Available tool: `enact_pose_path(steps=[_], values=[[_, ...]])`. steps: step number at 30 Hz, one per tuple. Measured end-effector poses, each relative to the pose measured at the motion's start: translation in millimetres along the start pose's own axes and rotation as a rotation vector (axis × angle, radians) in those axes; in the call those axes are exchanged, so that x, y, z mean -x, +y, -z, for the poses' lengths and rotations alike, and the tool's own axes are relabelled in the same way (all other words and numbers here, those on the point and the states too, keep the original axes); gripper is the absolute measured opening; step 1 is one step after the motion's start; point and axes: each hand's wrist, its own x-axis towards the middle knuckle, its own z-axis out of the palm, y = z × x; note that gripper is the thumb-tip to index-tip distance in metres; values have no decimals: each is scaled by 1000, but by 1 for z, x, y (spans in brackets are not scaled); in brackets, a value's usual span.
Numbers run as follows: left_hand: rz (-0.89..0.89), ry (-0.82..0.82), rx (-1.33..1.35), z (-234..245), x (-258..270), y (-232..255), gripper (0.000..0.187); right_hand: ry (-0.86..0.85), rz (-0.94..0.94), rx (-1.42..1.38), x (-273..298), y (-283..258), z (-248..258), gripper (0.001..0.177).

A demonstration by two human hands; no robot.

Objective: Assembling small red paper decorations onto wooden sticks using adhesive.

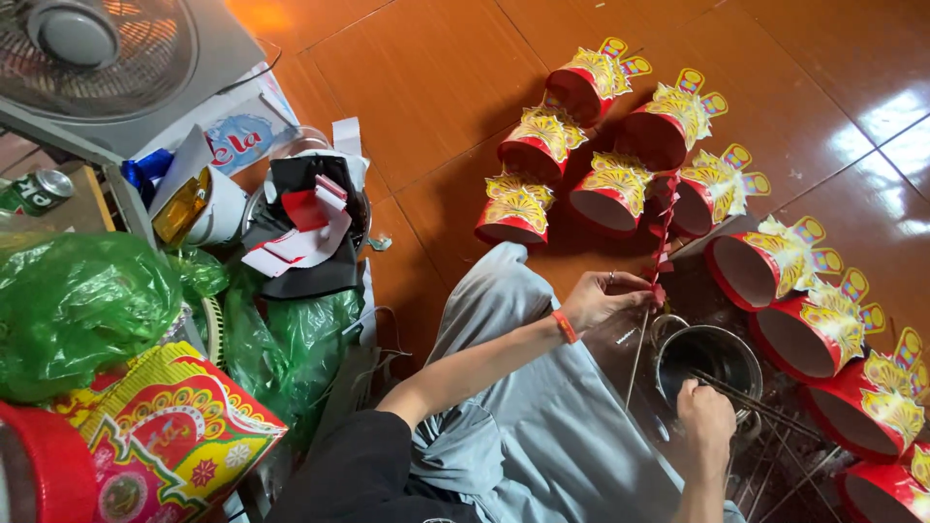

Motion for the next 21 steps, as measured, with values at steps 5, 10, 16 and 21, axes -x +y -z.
enact_pose_path(steps=[5,10,16,21], values=[[-18,-33,-2,5,-1,0,20,2,7,-26,-12,11,-24,62],[-47,-65,2,15,-11,-12,20,23,77,-105,-8,10,-5,62],[-5,-35,-110,17,-5,-9,19,-181,-258,-429,51,-25,105,59],[-8,-99,-109,14,-4,-20,21,104,-39,-977,80,-2,101,43]])
